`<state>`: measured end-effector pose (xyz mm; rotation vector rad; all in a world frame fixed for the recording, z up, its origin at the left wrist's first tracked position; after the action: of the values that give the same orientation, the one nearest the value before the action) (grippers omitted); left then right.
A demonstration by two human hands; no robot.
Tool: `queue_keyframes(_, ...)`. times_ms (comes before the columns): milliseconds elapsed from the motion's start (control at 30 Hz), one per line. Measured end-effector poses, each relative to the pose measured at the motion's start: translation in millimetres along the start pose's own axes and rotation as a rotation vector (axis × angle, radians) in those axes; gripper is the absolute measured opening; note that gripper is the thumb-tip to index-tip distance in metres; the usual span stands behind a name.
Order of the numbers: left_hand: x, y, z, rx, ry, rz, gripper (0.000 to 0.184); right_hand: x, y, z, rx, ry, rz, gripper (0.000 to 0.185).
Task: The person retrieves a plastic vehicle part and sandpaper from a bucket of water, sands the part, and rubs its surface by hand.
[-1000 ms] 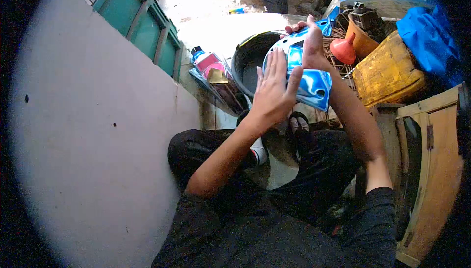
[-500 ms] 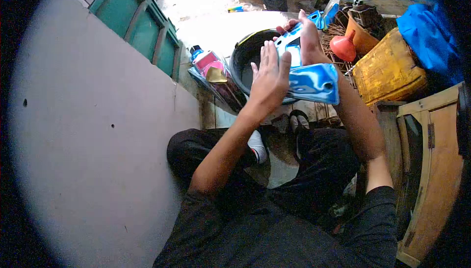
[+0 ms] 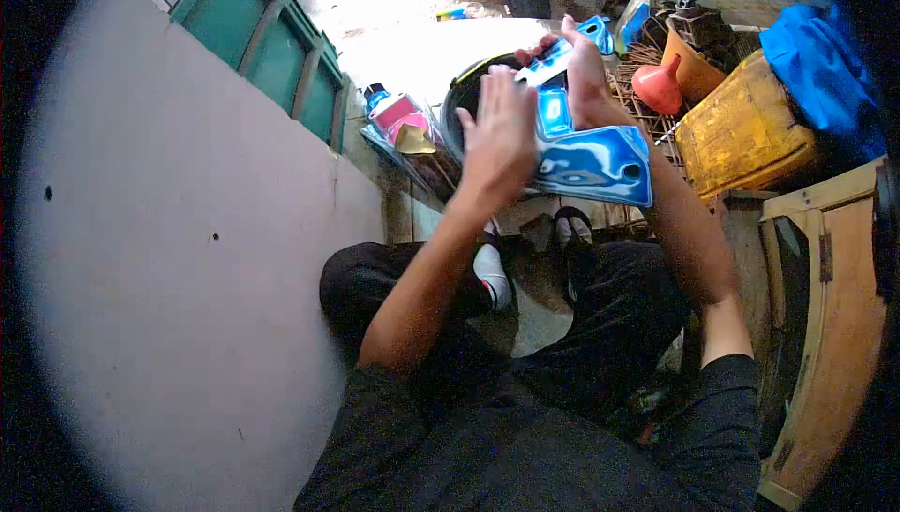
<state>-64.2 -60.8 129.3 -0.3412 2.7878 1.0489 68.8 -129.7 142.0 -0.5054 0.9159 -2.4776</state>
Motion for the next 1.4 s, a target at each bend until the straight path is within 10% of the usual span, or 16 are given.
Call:
queue_keyframes(67,-18.2,-1.2,23.3,0.341,0.187,0.053,0.064,-8.2,4.8,-7.0,0.004,0.023,0.048,0.050)
queue_keyframes(600,6.6,-4.1,-4.9,0.054,0.033,0.021,0.082,-1.6,14.3,9.9,-0.005,0.010,0.107,0.049)
queue_keyframes(667,-10.2,-4.1,14.9,0.426,0.197,0.080,0.081,7.3,-0.1,3.6,0.099,0.052,0.044,0.048)
queue_keyframes(1133,15.5,-13.0,-21.4,0.048,-0.137,-0.102,0.075,-5.6,9.0,23.3,-0.083,0.076,0.008,0.047)
queue_keyframes(1267,-21.7,-8.5,32.5,0.218,0.031,-0.106,0.041,-6.5,3.1,8.2,0.032,0.038,0.098,0.053)
queue_keyframes(1400,-0.1,-7.7,-2.1,0.015,-0.072,-0.103,0.061,0.9,-0.6,15.5,0.012,0.025,-0.028,0.053)
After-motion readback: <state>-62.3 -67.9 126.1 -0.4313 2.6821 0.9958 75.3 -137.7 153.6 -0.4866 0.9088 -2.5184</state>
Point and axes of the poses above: each hand's wrist, its own x-axis away from the middle knuckle, its own y-axis out of the back of the hand, z = x × y, the point moved 3 cm from there along -x, towards the middle knuckle, and after that the axes turned 5 degrees about z, right-handed, at the moved point
